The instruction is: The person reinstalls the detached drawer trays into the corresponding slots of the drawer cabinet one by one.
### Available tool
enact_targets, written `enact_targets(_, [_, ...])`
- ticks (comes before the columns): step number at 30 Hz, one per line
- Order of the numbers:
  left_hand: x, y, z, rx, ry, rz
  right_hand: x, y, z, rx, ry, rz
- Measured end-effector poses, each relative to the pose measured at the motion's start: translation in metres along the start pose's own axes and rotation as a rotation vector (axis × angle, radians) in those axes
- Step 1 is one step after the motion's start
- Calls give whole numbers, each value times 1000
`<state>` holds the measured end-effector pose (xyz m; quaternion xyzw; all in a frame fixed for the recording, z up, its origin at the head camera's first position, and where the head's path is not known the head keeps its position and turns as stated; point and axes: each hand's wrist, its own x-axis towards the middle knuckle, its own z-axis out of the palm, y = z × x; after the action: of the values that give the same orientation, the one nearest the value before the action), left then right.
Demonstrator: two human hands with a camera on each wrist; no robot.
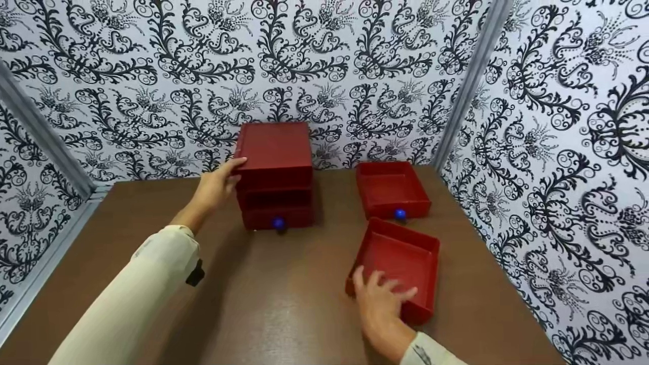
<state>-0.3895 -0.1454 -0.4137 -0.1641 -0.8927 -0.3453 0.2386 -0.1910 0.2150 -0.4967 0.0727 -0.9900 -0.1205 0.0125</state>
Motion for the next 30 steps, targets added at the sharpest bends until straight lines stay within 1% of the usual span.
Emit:
enact_targets(3, [0, 0, 1, -2, -3, 2, -4, 5, 10, -6, 4, -26])
enact_targets(6, [0, 0, 1, -3, -5, -2, -5, 10, 13, -8, -16, -52])
enact_targets(8, [0, 1, 1, -2, -7, -7, -5, 13, 12, 17, -52, -65])
enact_targets(11, [0, 1, 0, 4, -16, -14, -4, 15, 8, 84, -130, -68])
enact_targets(13, [0, 1, 0, 5, -23, -20, -3, 15, 5, 116, -166, -67])
enact_targets(15, [0, 1, -1, 14, -31, -29, -4, 13, 3, 106, -161, -82])
enact_targets(20, [0, 1, -2, 32, -31, -36, -10, 3, 0, 55, -93, -127])
enact_targets(25, [0, 0, -1, 32, -13, -15, -16, -10, -8, 89, -88, -161])
enact_targets(30, [0, 1, -1, 32, -19, -23, -21, -25, -21, 92, -42, -219])
